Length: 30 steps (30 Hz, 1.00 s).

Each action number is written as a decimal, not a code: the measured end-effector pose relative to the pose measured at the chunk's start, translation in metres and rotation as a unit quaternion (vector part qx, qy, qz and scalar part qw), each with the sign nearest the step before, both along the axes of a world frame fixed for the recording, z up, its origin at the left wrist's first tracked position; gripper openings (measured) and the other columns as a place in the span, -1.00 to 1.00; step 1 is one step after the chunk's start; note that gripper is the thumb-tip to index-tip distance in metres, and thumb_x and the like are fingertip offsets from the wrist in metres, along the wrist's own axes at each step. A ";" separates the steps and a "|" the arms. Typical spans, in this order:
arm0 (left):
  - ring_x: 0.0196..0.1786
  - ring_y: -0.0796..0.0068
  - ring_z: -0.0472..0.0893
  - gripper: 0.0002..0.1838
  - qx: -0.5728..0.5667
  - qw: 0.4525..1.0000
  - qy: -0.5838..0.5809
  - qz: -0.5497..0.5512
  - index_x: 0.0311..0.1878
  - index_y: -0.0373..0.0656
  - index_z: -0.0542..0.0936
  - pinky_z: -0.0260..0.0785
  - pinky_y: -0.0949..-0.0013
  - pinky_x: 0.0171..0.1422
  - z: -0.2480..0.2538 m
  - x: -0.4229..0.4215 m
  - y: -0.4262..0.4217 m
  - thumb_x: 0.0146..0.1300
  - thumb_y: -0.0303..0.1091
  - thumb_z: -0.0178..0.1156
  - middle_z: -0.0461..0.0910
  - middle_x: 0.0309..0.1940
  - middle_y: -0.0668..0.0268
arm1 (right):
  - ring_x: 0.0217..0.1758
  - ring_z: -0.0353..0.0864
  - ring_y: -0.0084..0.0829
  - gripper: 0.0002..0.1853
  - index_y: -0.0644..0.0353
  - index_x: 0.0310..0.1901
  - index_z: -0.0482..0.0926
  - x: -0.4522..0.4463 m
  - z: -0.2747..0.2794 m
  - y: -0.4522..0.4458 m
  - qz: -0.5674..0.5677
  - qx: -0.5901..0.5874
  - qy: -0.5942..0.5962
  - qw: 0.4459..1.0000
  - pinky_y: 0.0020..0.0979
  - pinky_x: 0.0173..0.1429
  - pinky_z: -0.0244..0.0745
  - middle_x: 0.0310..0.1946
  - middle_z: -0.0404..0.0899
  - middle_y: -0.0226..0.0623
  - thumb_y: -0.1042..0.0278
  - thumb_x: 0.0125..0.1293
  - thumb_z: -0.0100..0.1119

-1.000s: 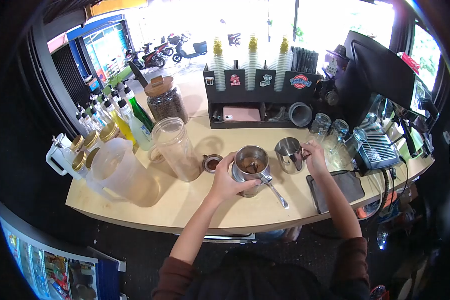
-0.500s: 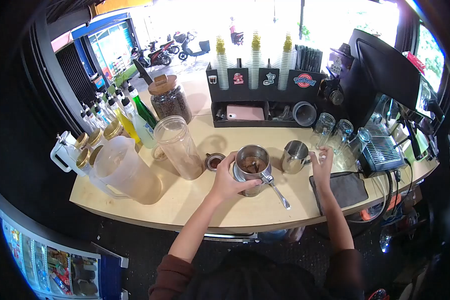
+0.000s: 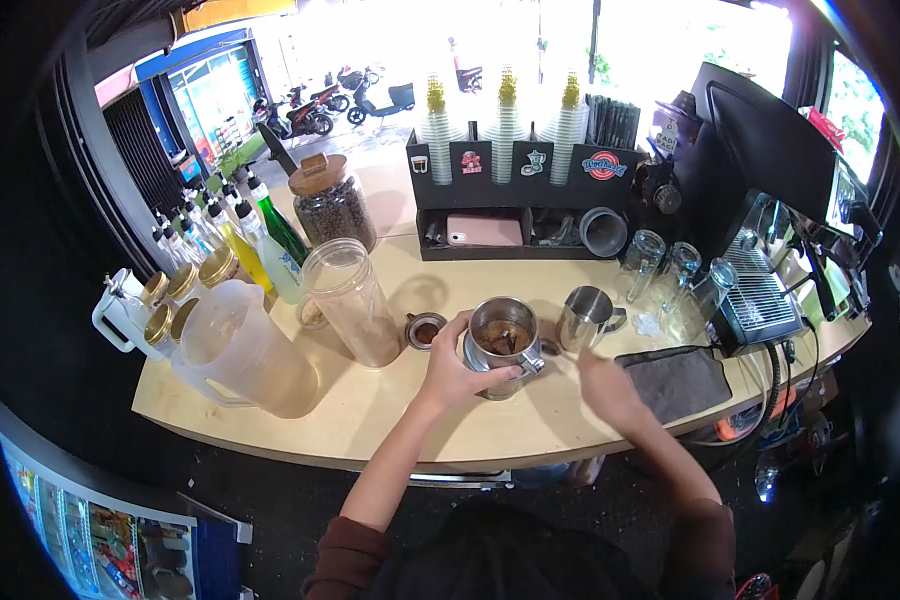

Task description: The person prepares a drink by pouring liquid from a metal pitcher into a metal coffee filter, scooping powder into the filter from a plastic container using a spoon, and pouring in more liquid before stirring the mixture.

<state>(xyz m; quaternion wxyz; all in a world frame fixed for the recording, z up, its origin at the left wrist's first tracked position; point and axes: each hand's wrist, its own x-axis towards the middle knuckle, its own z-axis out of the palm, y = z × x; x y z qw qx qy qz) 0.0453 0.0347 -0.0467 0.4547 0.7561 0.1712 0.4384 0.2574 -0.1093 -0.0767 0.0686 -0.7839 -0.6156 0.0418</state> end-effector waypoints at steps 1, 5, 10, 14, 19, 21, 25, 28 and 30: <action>0.04 0.37 0.59 -0.20 0.000 1.000 0.002 0.001 0.07 -0.31 0.51 0.35 0.28 0.24 0.002 0.000 -0.001 -0.31 -0.16 0.59 0.62 -0.05 0.19 | -0.29 0.62 0.04 -0.84 0.27 -0.16 0.40 0.003 0.019 -0.004 -0.014 0.077 0.017 0.997 -0.01 -0.22 0.51 -0.33 0.58 0.08 0.46 0.31 -0.18; 0.05 0.36 0.59 -0.20 -0.001 1.000 0.014 0.004 0.07 -0.30 0.51 0.36 0.28 0.24 0.001 -0.001 0.000 -0.31 -0.16 0.59 0.62 -0.05 0.18 | -0.34 0.58 0.04 -0.83 0.24 -0.15 0.37 -0.015 0.109 -0.012 0.010 0.246 -0.023 0.969 -0.08 -0.34 0.49 -0.31 0.52 -0.05 0.57 0.20 -0.08; 0.03 0.35 0.59 -0.21 -0.014 1.000 0.008 -0.001 0.05 -0.28 0.53 0.37 0.28 0.22 0.001 0.000 0.000 -0.32 -0.15 0.60 0.62 -0.06 0.18 | -0.39 0.59 -0.08 -0.83 0.24 -0.21 0.42 -0.043 0.147 -0.001 0.176 0.227 -0.071 0.955 -0.17 -0.37 0.51 -0.33 0.46 -0.18 0.58 0.12 0.01; 0.02 0.32 0.60 -0.22 -0.002 1.000 0.015 0.008 0.02 -0.27 0.54 0.38 0.26 0.21 -0.002 -0.001 0.002 -0.33 -0.14 0.61 0.61 -0.08 0.17 | -0.37 0.62 -0.15 -0.83 0.26 -0.20 0.47 -0.058 0.152 0.023 0.246 0.169 -0.102 0.949 -0.21 -0.34 0.54 -0.31 0.48 -0.21 0.52 0.13 0.05; 0.01 0.31 0.60 -0.22 0.008 1.000 0.019 0.013 0.01 -0.27 0.54 0.38 0.25 0.20 0.000 -0.001 0.000 -0.34 -0.14 0.62 0.62 -0.09 0.16 | -0.34 0.63 -0.13 -0.81 0.28 -0.18 0.48 -0.056 0.167 0.034 0.295 0.099 -0.102 0.945 -0.21 -0.31 0.55 -0.29 0.49 -0.17 0.49 0.15 0.06; 0.01 0.29 0.60 -0.23 -0.012 1.000 -0.007 -0.003 0.00 -0.28 0.55 0.38 0.24 0.20 0.002 -0.001 0.000 -0.34 -0.14 0.62 0.62 -0.11 0.16 | -0.32 0.64 -0.12 -0.82 0.29 -0.19 0.49 -0.057 0.163 0.039 0.265 0.108 -0.135 0.948 -0.20 -0.28 0.56 -0.29 0.50 -0.16 0.48 0.15 0.06; 0.00 0.28 0.60 -0.23 0.024 0.999 0.019 0.027 -0.01 -0.28 0.55 0.38 0.24 0.19 0.004 -0.001 -0.001 -0.35 -0.14 0.62 0.62 -0.12 0.15 | -0.31 0.64 -0.12 -0.83 0.31 -0.22 0.50 -0.057 0.165 0.038 0.316 0.092 -0.091 0.940 -0.19 -0.25 0.56 -0.29 0.50 -0.15 0.47 0.14 0.08; -0.01 0.27 0.60 -0.23 0.011 1.000 -0.002 0.007 -0.01 -0.28 0.55 0.38 0.24 0.18 0.001 0.000 0.000 -0.35 -0.14 0.61 0.62 -0.13 0.15 | -0.29 0.64 -0.13 -0.84 0.32 -0.24 0.50 -0.061 0.165 0.034 0.265 0.098 -0.129 0.951 -0.19 -0.23 0.56 -0.30 0.50 -0.13 0.48 0.13 0.09; -0.01 0.27 0.60 -0.22 0.026 1.000 0.007 0.016 0.01 -0.29 0.54 0.39 0.24 0.17 -0.001 0.000 0.002 -0.35 -0.14 0.61 0.63 -0.13 0.15 | -0.29 0.64 -0.12 -0.84 0.33 -0.26 0.50 -0.060 0.163 0.034 0.290 0.100 -0.104 0.946 -0.20 -0.24 0.56 -0.31 0.50 -0.13 0.50 0.11 0.10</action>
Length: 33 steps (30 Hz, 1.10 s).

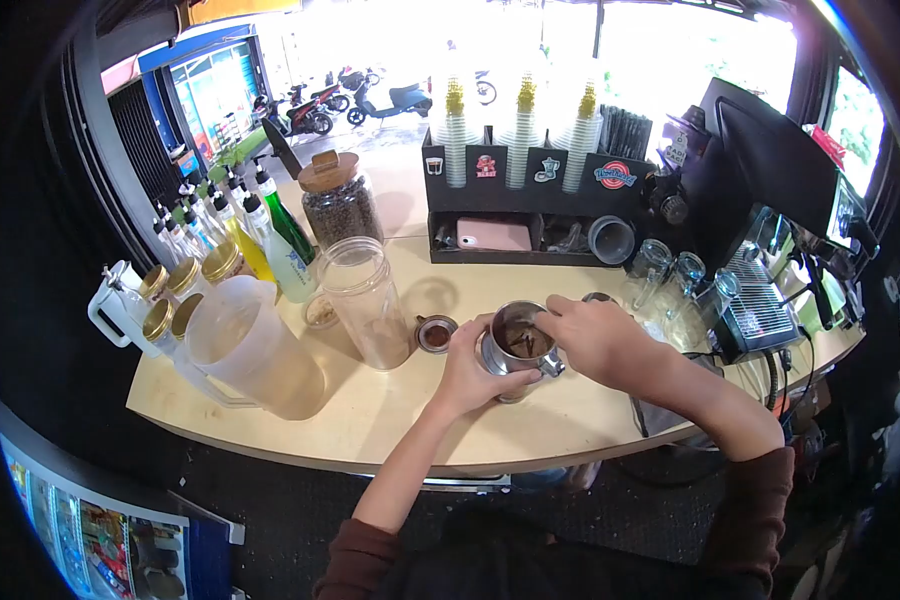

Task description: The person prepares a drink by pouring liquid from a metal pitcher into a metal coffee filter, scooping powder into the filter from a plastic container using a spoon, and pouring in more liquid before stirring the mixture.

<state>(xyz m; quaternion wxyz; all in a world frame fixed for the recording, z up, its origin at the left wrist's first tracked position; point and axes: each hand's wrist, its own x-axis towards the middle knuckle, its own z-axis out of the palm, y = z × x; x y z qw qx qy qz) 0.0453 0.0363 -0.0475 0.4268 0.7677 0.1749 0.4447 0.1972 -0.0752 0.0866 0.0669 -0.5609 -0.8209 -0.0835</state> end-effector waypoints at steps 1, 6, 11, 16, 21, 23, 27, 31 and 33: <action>-0.01 0.27 0.60 -0.22 -0.001 1.000 0.000 0.001 0.01 -0.29 0.54 0.39 0.24 0.17 0.000 0.000 0.000 -0.35 -0.14 0.61 0.63 -0.13 0.15 | -0.29 0.64 -0.12 -0.84 0.33 -0.26 0.50 0.000 0.002 -0.001 0.001 -0.001 0.000 1.000 -0.20 -0.24 0.56 -0.31 0.50 -0.13 0.50 0.11 0.10; 0.01 0.21 0.58 -0.20 -0.020 0.999 0.023 -0.008 0.03 -0.27 0.54 0.33 0.18 0.24 0.012 -0.003 -0.005 -0.35 -0.11 0.60 0.62 -0.11 0.15 | -0.27 0.61 -0.10 -0.83 0.31 -0.22 0.51 -0.010 0.000 -0.002 -0.080 -0.018 -0.036 0.996 -0.15 -0.20 0.53 -0.30 0.50 -0.10 0.53 0.11 0.05; 0.10 0.20 0.53 -0.16 0.081 0.991 0.094 0.059 0.07 -0.22 0.52 0.10 0.06 0.39 0.019 -0.008 -0.006 -0.33 -0.02 0.58 0.60 -0.06 0.18 | -0.31 0.66 -0.14 -0.90 0.31 -0.36 0.58 -0.016 0.009 -0.011 -0.045 0.006 -0.028 0.999 -0.22 -0.24 0.59 -0.35 0.56 -0.07 0.49 0.09 0.15; 0.12 0.22 0.51 -0.15 0.101 0.987 0.096 0.081 0.10 -0.18 0.50 -0.02 -0.03 0.43 0.019 -0.006 -0.011 -0.32 -0.01 0.57 0.57 -0.02 0.20 | -0.29 0.67 -0.16 -0.89 0.31 -0.39 0.63 -0.033 0.011 -0.015 -0.112 -0.034 -0.024 0.993 -0.22 -0.19 0.61 -0.35 0.57 -0.07 0.48 0.10 0.15; 0.14 0.22 0.50 -0.13 0.145 0.979 0.075 0.123 0.12 -0.17 0.45 -0.06 -0.09 0.43 0.021 -0.006 -0.018 -0.31 -0.01 0.57 0.55 0.00 0.21 | -0.28 0.68 -0.18 -0.87 0.32 -0.34 0.59 -0.031 0.003 -0.011 -0.095 0.027 -0.059 0.993 -0.27 -0.26 0.62 -0.28 0.55 -0.10 0.45 0.12 0.15; 0.15 0.21 0.49 -0.12 0.152 0.977 0.072 0.131 0.13 -0.17 0.44 -0.05 -0.08 0.43 0.020 -0.008 -0.016 -0.31 -0.01 0.57 0.54 0.02 0.20 | -0.29 0.67 -0.19 -0.86 0.31 -0.30 0.57 -0.030 0.004 -0.016 -0.078 0.035 -0.035 0.996 -0.28 -0.28 0.62 -0.27 0.53 -0.12 0.45 0.12 0.14; 0.17 0.16 0.47 -0.12 0.163 0.979 0.041 0.115 0.14 -0.16 0.43 -0.05 -0.08 0.43 0.025 -0.009 -0.013 -0.30 -0.02 0.56 0.53 0.03 0.18 | -0.30 0.65 -0.19 -0.82 0.28 -0.23 0.49 -0.029 0.003 -0.019 -0.120 0.074 -0.038 0.989 -0.27 -0.30 0.60 -0.24 0.49 -0.18 0.43 0.13 0.12; 0.19 0.14 0.45 -0.09 0.169 0.980 0.027 0.105 0.17 -0.16 0.40 -0.05 -0.09 0.44 0.033 -0.009 -0.008 -0.32 -0.08 0.57 0.51 0.06 0.18 | -0.28 0.62 -0.26 -0.83 0.26 -0.26 0.50 -0.022 0.001 -0.021 -0.057 0.118 -0.041 0.991 -0.30 -0.32 0.60 -0.23 0.45 -0.24 0.42 0.11 0.13; 0.23 0.13 0.43 -0.05 0.183 0.979 0.033 0.088 0.22 -0.12 0.37 -0.09 -0.10 0.47 0.032 -0.010 -0.001 -0.36 -0.14 0.58 0.48 0.12 0.20 | -0.19 0.54 -0.35 -0.83 0.20 -0.26 0.51 -0.021 -0.004 -0.024 -0.024 0.155 -0.070 0.985 -0.32 -0.27 0.52 -0.23 0.43 -0.31 0.39 0.09 0.14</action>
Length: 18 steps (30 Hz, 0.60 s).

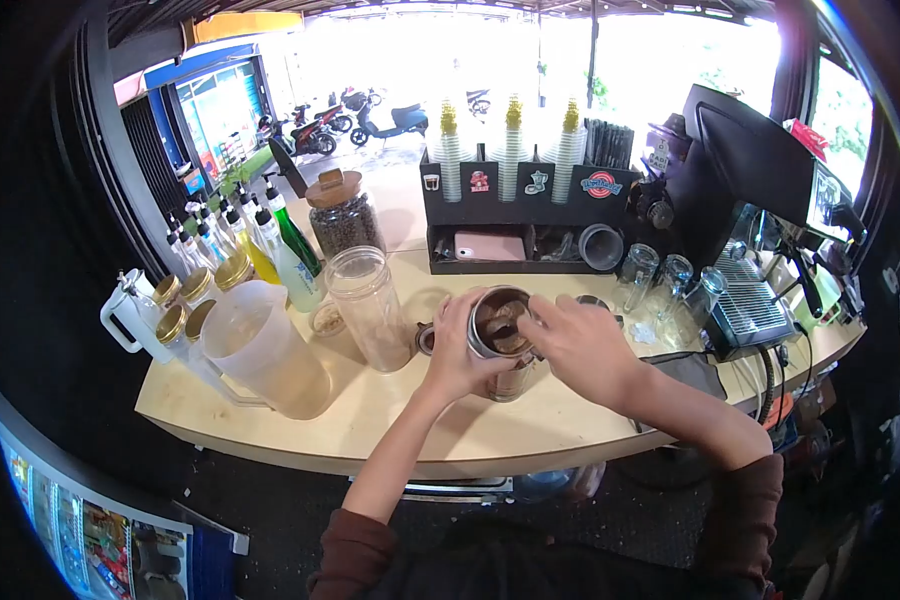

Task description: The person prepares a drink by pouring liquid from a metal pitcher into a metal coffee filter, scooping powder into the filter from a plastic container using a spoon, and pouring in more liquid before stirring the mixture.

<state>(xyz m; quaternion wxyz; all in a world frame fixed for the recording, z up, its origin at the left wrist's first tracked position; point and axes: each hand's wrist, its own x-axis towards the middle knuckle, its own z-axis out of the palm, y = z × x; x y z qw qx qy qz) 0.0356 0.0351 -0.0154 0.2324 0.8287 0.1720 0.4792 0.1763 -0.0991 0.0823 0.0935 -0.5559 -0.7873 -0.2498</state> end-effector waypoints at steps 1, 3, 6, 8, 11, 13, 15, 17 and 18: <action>0.23 0.13 0.43 -0.05 0.000 1.000 0.001 -0.002 0.22 -0.12 0.37 -0.09 -0.10 0.47 0.002 -0.001 0.001 -0.36 -0.14 0.58 0.48 0.12 0.20 | -0.19 0.54 -0.35 -0.83 0.20 -0.26 0.51 0.003 0.000 0.000 -0.002 0.000 0.001 1.000 -0.32 -0.27 0.52 -0.23 0.43 -0.31 0.39 0.09 0.14; 0.30 0.13 0.38 0.00 -0.007 1.000 0.022 -0.017 0.26 -0.06 0.35 -0.14 -0.11 0.50 0.008 -0.004 0.001 -0.39 -0.19 0.58 0.45 0.18 0.23 | -0.19 0.44 -0.33 -0.68 0.16 -0.11 0.51 0.010 0.003 0.002 0.006 0.063 -0.011 0.998 -0.29 -0.15 0.36 -0.25 0.41 -0.36 0.47 0.01 0.17; 0.35 0.15 0.34 -0.01 -0.011 0.999 0.032 -0.037 0.27 -0.02 0.35 -0.18 -0.11 0.52 0.014 -0.007 0.002 -0.38 -0.20 0.57 0.44 0.21 0.25 | -0.20 0.40 -0.38 -0.67 0.16 -0.11 0.53 0.008 0.000 -0.003 0.043 0.030 -0.026 0.998 -0.34 -0.13 0.25 -0.27 0.39 -0.38 0.44 0.01 0.17; 0.37 0.16 0.33 -0.01 -0.013 0.998 0.036 -0.047 0.27 0.00 0.35 -0.19 -0.11 0.52 0.016 -0.009 0.005 -0.38 -0.21 0.56 0.43 0.22 0.26 | -0.20 0.40 -0.39 -0.68 0.17 -0.11 0.53 0.012 0.000 -0.004 0.045 0.060 -0.042 0.996 -0.34 -0.14 0.25 -0.29 0.39 -0.39 0.43 0.01 0.16; 0.39 0.19 0.30 -0.03 -0.007 0.997 0.053 -0.060 0.28 0.03 0.35 -0.21 -0.11 0.53 0.018 -0.009 0.006 -0.36 -0.24 0.56 0.41 0.24 0.27 | -0.22 0.39 -0.42 -0.68 0.20 -0.12 0.54 0.015 -0.005 -0.006 0.068 0.078 -0.078 0.992 -0.35 -0.16 0.24 -0.31 0.39 -0.39 0.41 0.02 0.15; 0.40 0.20 0.29 -0.03 0.002 0.996 0.064 -0.064 0.28 0.05 0.35 -0.21 -0.10 0.53 0.018 -0.009 0.006 -0.35 -0.26 0.55 0.41 0.24 0.28 | -0.23 0.39 -0.43 -0.67 0.23 -0.11 0.54 0.014 -0.010 -0.007 0.088 0.067 -0.098 0.989 -0.34 -0.16 0.24 -0.32 0.39 -0.39 0.40 0.02 0.15; 0.43 0.22 0.25 -0.03 -0.008 0.994 0.072 -0.076 0.29 0.07 0.34 -0.22 -0.10 0.53 0.016 -0.009 0.005 -0.34 -0.29 0.54 0.38 0.26 0.29 | -0.24 0.39 -0.44 -0.65 0.26 -0.10 0.53 0.014 -0.012 -0.007 0.078 0.091 -0.098 0.988 -0.35 -0.15 0.24 -0.32 0.40 -0.39 0.39 0.01 0.14; 0.41 0.15 0.25 -0.03 -0.001 0.994 0.077 -0.074 0.29 0.04 0.34 -0.13 -0.01 0.52 0.011 -0.006 0.006 -0.35 -0.31 0.54 0.36 0.28 0.26 | -0.24 0.39 -0.44 -0.65 0.26 -0.10 0.53 0.015 -0.016 -0.006 0.078 0.084 -0.087 0.990 -0.35 -0.15 0.24 -0.31 0.40 -0.39 0.40 0.02 0.14; 0.38 0.09 0.25 -0.02 0.007 0.994 0.081 -0.070 0.29 0.00 0.34 -0.05 0.08 0.51 0.009 -0.005 0.006 -0.36 -0.33 0.54 0.33 0.30 0.24 | -0.23 0.39 -0.44 -0.66 0.27 -0.10 0.53 0.016 -0.017 -0.005 0.078 0.078 -0.076 0.991 -0.36 -0.14 0.24 -0.30 0.40 -0.39 0.41 0.02 0.13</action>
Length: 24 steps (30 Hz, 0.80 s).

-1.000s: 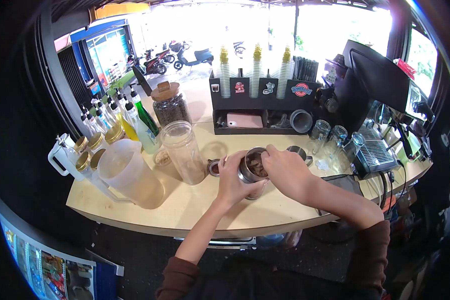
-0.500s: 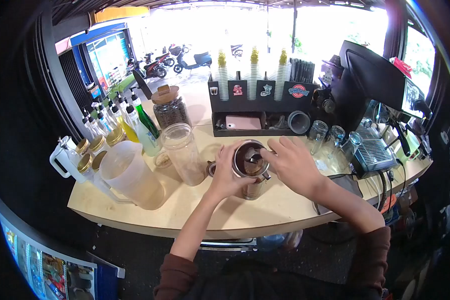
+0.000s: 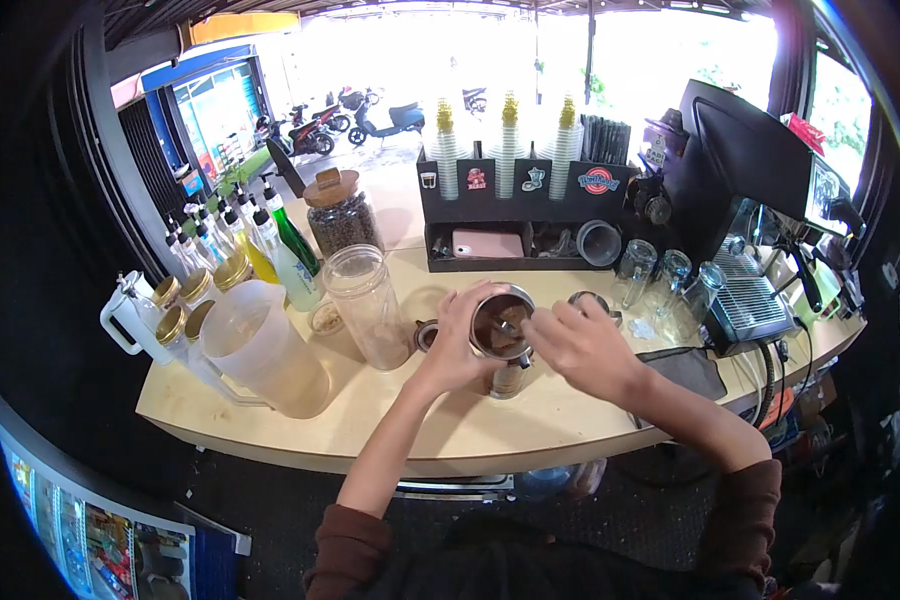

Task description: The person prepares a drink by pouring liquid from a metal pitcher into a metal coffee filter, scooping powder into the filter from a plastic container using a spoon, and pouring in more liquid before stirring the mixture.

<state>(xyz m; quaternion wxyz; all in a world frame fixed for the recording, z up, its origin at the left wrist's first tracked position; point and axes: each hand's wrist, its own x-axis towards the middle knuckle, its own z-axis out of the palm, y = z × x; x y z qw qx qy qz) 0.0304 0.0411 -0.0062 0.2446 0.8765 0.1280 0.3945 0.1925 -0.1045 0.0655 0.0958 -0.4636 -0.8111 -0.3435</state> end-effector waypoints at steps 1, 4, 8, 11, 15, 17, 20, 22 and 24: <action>0.38 0.09 0.25 -0.02 0.000 1.000 0.001 0.000 0.29 0.00 0.34 -0.05 0.08 0.51 -0.001 0.000 0.000 -0.36 -0.33 0.54 0.33 0.30 0.24 | -0.23 0.39 -0.44 -0.66 0.27 -0.10 0.53 -0.001 -0.002 0.000 0.000 0.000 0.001 1.000 -0.36 -0.14 0.24 -0.30 0.40 -0.39 0.41 0.02 0.13; 0.38 0.08 0.25 -0.01 0.005 1.000 -0.009 -0.013 0.29 0.00 0.33 -0.02 0.07 0.49 -0.002 0.003 0.000 -0.37 -0.35 0.54 0.32 0.30 0.22 | -0.23 0.39 -0.44 -0.64 0.29 -0.07 0.53 -0.004 -0.007 0.000 0.010 -0.002 -0.017 1.000 -0.36 -0.15 0.23 -0.28 0.40 -0.39 0.43 0.03 0.12; 0.40 0.20 0.25 -0.03 -0.007 0.999 -0.040 -0.021 0.27 0.01 0.33 -0.16 -0.05 0.50 -0.007 0.009 -0.001 -0.37 -0.33 0.54 0.36 0.21 0.25 | -0.16 0.42 -0.47 -0.76 0.24 -0.23 0.56 -0.005 -0.010 0.003 -0.016 0.045 -0.002 0.999 -0.40 -0.19 0.25 -0.28 0.41 -0.40 0.36 0.05 0.13; 0.40 0.19 0.25 -0.04 0.004 1.000 -0.029 -0.008 0.26 -0.01 0.35 -0.14 -0.03 0.50 -0.002 0.010 -0.003 -0.37 -0.33 0.55 0.37 0.20 0.23 | -0.18 0.41 -0.44 -0.66 0.26 -0.11 0.54 -0.002 -0.013 0.006 -0.027 0.039 0.026 0.999 -0.38 -0.18 0.24 -0.26 0.41 -0.38 0.39 0.02 0.13; 0.41 0.22 0.27 -0.03 0.015 1.000 0.005 0.003 0.28 0.00 0.35 -0.18 -0.04 0.53 -0.002 0.008 0.000 -0.36 -0.30 0.56 0.37 0.26 0.24 | -0.20 0.40 -0.42 -0.60 0.26 -0.04 0.54 -0.002 -0.015 0.007 -0.010 -0.007 0.093 0.996 -0.35 -0.18 0.21 -0.26 0.41 -0.36 0.42 0.01 0.13; 0.40 0.24 0.29 -0.02 0.009 1.000 0.012 0.001 0.29 0.02 0.35 -0.19 -0.04 0.54 0.000 0.006 0.001 -0.36 -0.29 0.57 0.38 0.27 0.27 | -0.20 0.40 -0.42 -0.62 0.25 -0.07 0.55 -0.002 -0.018 0.007 -0.021 0.010 0.080 0.997 -0.34 -0.17 0.21 -0.27 0.41 -0.37 0.43 0.00 0.14; 0.39 0.26 0.32 -0.01 -0.006 1.000 0.019 -0.003 0.30 0.05 0.35 -0.20 -0.06 0.55 -0.001 0.006 -0.001 -0.35 -0.28 0.57 0.39 0.27 0.32 | -0.19 0.40 -0.41 -0.64 0.22 -0.10 0.56 0.002 -0.019 0.004 -0.036 0.022 0.069 0.997 -0.33 -0.17 0.20 -0.28 0.41 -0.38 0.44 -0.03 0.15; 0.38 0.27 0.33 -0.01 -0.011 1.000 0.017 0.000 0.30 0.06 0.34 -0.20 -0.07 0.55 0.000 0.005 0.000 -0.35 -0.28 0.57 0.40 0.27 0.34 | -0.19 0.39 -0.41 -0.64 0.22 -0.11 0.57 0.002 -0.016 0.004 -0.034 0.023 0.071 0.997 -0.33 -0.16 0.20 -0.29 0.41 -0.38 0.45 -0.04 0.16; 0.38 0.26 0.34 -0.02 -0.022 1.000 0.017 -0.002 0.30 0.08 0.35 -0.21 -0.09 0.55 0.000 0.005 -0.001 -0.34 -0.28 0.57 0.40 0.27 0.34 | -0.19 0.39 -0.41 -0.65 0.22 -0.14 0.56 -0.001 -0.016 0.000 -0.017 0.001 0.057 0.998 -0.32 -0.16 0.20 -0.29 0.40 -0.38 0.45 -0.06 0.18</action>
